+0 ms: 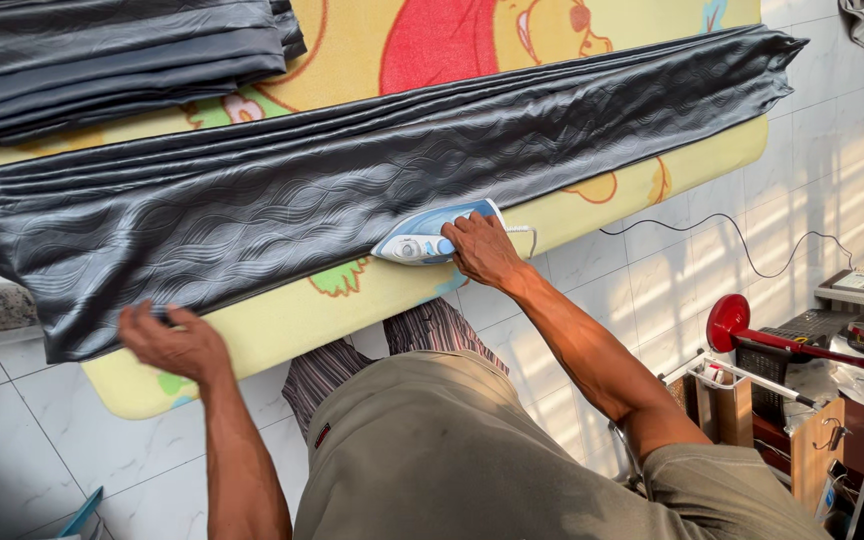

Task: The person irons a long, dark gray curtain on a Winnie the Pooh-themed ironing board. They repeatedly smooth the fabric with one hand and pass a steam iron over it with the other, working along the length of the curtain.

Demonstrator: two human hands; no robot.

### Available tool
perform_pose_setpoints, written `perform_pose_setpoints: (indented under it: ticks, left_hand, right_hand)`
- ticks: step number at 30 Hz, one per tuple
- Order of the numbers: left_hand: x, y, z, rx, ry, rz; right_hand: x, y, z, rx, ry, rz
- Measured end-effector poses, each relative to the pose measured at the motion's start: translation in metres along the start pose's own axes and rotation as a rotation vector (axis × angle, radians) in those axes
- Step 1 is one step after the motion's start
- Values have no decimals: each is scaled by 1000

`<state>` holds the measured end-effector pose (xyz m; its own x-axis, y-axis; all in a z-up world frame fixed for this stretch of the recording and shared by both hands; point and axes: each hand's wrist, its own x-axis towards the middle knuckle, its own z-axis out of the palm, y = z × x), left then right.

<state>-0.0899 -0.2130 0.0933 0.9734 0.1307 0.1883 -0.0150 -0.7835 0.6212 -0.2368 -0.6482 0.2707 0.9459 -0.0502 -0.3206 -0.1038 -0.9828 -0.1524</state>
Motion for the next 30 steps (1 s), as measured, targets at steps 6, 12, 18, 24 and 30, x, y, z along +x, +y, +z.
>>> perform_pose_setpoints:
  ticks: [6, 12, 18, 24, 30]
  left_hand:
    - [-99, 164, 68, 38, -710, 625]
    - [-118, 219, 119, 181, -888, 802]
    - [-116, 221, 134, 305, -905, 790]
    - [-116, 219, 137, 309, -916, 683]
    - [-116, 220, 136, 309, -893, 653]
  right_hand:
    - [-33, 82, 2, -45, -26, 44]
    - [-94, 238, 0, -88, -62, 174]
    - [-139, 373, -6, -164, -58, 267]
    - [-139, 426, 2, -122, -101, 246]
    - [-122, 406, 7, -77, -84, 157]
